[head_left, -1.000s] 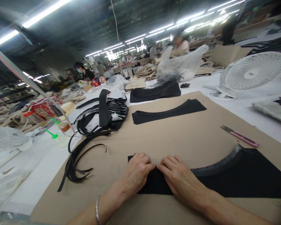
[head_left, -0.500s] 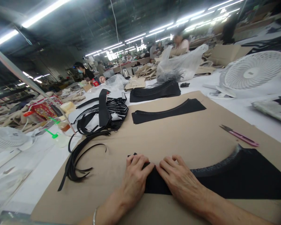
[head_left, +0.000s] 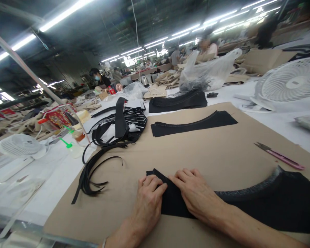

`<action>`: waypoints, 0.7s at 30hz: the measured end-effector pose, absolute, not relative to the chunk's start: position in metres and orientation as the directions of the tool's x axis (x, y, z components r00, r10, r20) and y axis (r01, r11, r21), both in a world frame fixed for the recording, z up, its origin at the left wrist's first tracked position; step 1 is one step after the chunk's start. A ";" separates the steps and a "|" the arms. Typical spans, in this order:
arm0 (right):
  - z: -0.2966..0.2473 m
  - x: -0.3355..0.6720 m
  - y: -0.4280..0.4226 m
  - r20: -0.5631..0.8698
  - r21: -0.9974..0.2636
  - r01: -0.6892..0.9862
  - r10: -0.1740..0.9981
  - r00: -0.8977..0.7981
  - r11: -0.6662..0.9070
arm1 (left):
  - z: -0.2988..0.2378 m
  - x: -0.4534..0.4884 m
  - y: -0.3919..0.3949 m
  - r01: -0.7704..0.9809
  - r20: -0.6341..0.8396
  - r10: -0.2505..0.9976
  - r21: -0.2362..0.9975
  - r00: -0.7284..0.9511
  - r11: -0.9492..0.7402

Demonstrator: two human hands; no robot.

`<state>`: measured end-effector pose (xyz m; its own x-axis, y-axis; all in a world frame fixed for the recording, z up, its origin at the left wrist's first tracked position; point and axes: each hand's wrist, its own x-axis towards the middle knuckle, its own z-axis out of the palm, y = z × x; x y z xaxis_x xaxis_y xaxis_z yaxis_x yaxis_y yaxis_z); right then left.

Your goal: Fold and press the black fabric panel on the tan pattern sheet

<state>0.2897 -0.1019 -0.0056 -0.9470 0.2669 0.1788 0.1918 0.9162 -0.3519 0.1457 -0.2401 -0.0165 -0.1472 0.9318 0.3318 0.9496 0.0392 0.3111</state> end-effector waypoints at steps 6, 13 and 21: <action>-0.007 0.288 -0.103 0.199 -0.266 0.160 0.216 -0.956 0.951 | -0.018 0.144 -0.241 0.957 0.333 0.932 0.285 -0.146 0.048; -0.026 0.287 -0.108 0.286 -0.067 0.114 0.129 -0.949 0.991 | -0.018 0.142 -0.241 0.954 0.298 0.943 0.295 -0.152 0.060; -0.011 0.288 -0.104 0.162 -0.208 0.126 0.161 -0.974 0.970 | -0.020 0.144 -0.244 0.969 0.323 0.935 0.236 -0.145 0.069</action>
<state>0.2876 -0.1039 -0.0108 -0.9736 0.1608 0.1621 0.1257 0.9701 -0.2077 0.1444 -0.2442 -0.0204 -0.1453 0.9353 0.3225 0.9692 0.0691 0.2364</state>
